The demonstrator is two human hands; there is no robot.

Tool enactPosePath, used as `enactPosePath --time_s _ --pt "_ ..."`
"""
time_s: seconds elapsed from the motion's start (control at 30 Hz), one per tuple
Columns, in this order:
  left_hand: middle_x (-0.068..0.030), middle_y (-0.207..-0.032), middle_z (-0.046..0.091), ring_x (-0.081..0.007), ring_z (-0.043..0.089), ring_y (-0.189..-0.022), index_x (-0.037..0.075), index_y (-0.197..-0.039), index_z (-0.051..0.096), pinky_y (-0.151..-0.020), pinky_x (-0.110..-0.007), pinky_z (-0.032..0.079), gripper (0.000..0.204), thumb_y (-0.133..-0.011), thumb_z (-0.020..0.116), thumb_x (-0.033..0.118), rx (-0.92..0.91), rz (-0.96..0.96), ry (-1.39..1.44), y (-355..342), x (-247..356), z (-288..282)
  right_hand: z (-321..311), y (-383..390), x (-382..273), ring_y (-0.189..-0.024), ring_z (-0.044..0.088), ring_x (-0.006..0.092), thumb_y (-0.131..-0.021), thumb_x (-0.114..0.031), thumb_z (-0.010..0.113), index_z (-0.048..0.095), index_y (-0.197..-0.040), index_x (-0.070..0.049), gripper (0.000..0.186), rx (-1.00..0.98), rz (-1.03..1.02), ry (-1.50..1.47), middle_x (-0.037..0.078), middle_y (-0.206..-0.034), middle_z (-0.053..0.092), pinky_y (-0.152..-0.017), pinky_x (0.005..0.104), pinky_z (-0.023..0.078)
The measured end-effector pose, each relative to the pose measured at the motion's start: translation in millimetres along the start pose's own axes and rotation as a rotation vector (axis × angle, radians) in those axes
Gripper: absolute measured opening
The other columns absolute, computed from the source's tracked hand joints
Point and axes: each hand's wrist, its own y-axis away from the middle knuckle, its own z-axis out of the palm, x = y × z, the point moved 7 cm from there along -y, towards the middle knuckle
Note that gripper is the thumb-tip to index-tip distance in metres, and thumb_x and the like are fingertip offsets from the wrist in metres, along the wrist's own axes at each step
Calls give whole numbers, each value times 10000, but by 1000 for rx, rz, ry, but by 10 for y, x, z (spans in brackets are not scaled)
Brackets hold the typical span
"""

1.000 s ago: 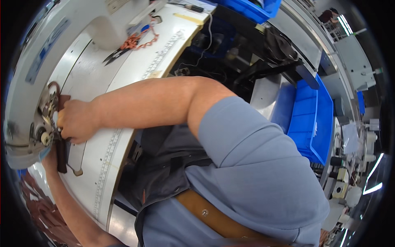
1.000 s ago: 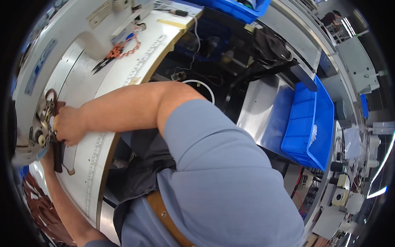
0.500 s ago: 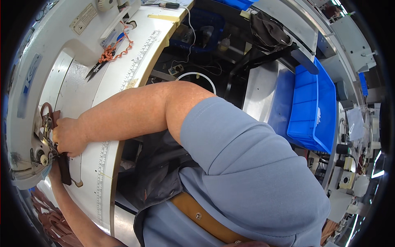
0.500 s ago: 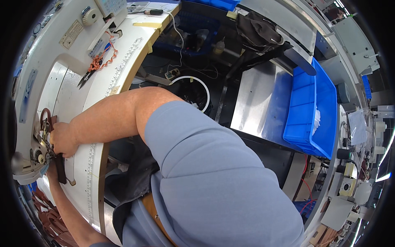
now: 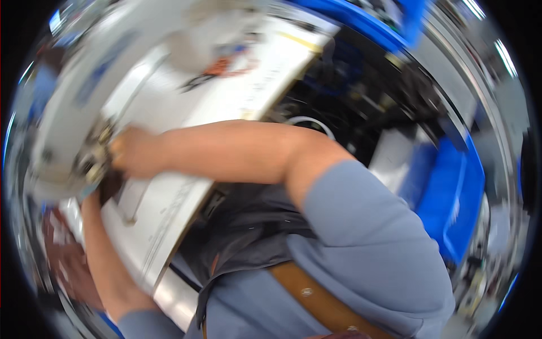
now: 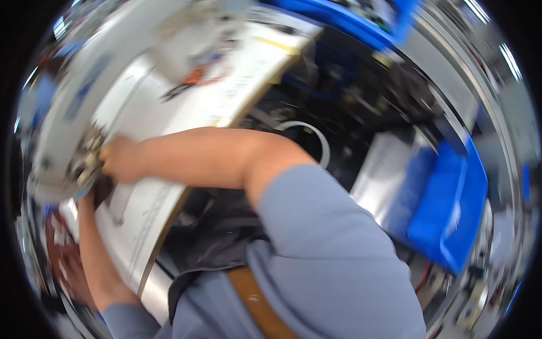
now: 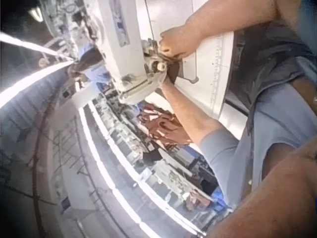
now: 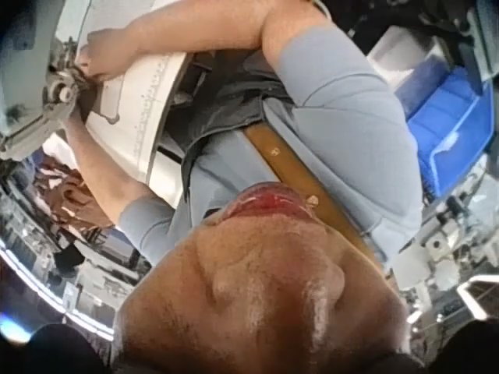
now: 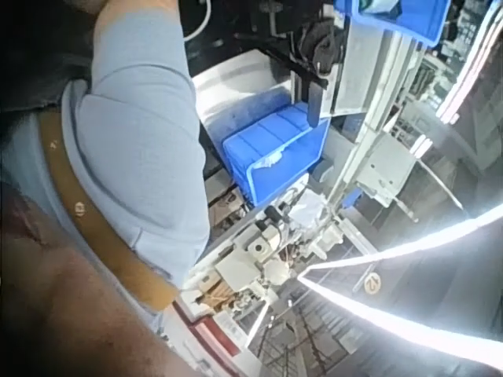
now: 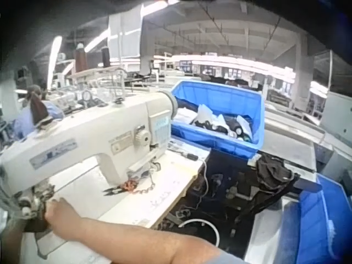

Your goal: Sewing together components of leather handbags using an industrial sewing machine.

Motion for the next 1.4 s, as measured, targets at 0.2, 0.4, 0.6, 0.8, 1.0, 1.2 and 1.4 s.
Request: enactPosePath --time_s 0.2,0.4,0.6,0.8,1.0,1.2,1.4 --pt "-209 -1089 733 -380 708 -1044 43 -1029 760 -892 -517 557 403 -983 460 308 -24 -562 -30 607 -1185 -198 -149 109 23 -860 643 344 -747 -230 787 706 -828 -60 205 -51 -52 7 136 -871 639 -739 490 508" --pt "-153 -749 697 -389 681 -748 74 -758 725 -667 -505 532 475 -1003 508 419 179 -477 -57 1902 -259 -1111 -272 43 -220 -899 625 347 -860 -214 726 723 -888 -42 174 -169 -88 -53 151 -896 653 -769 471 489" --pt "-103 -657 624 -312 582 -573 99 -650 611 -591 -422 432 374 -969 628 294 234 -170 -35 2565 738 -933 -198 194 -359 -922 631 365 -1031 -358 517 736 -968 -11 415 -400 68 -362 181 -917 664 -820 457 486" --pt "-102 -824 650 -283 645 -756 30 -871 624 -734 -394 501 173 -966 650 173 231 -280 506 2643 548 -866 -4 280 -805 -870 665 394 -927 -583 594 742 -922 -85 520 -449 116 -274 181 -869 693 -772 482 517" --pt "-138 -1223 630 -277 581 -1179 6 -1019 659 -1027 -373 439 144 -945 674 128 305 -170 492 2654 -410 -486 279 313 -901 -847 722 297 -814 -436 682 767 -862 -203 252 -321 227 -261 64 -832 745 -758 473 501" --pt "-152 -1420 542 -247 508 -1297 -29 -1233 596 -1113 -383 376 407 -1014 644 311 441 -357 970 2615 -644 -437 190 317 -796 -775 685 319 -774 -311 689 687 -787 -98 213 -47 323 -507 97 -769 703 -671 446 516" --pt "-108 -1247 642 -115 572 -920 7 -1250 599 -803 -245 458 324 -965 633 158 124 -547 991 2917 -857 -774 20 371 -1013 -764 709 253 -820 -323 782 746 -944 -45 306 86 171 -960 132 -835 737 -704 353 545"
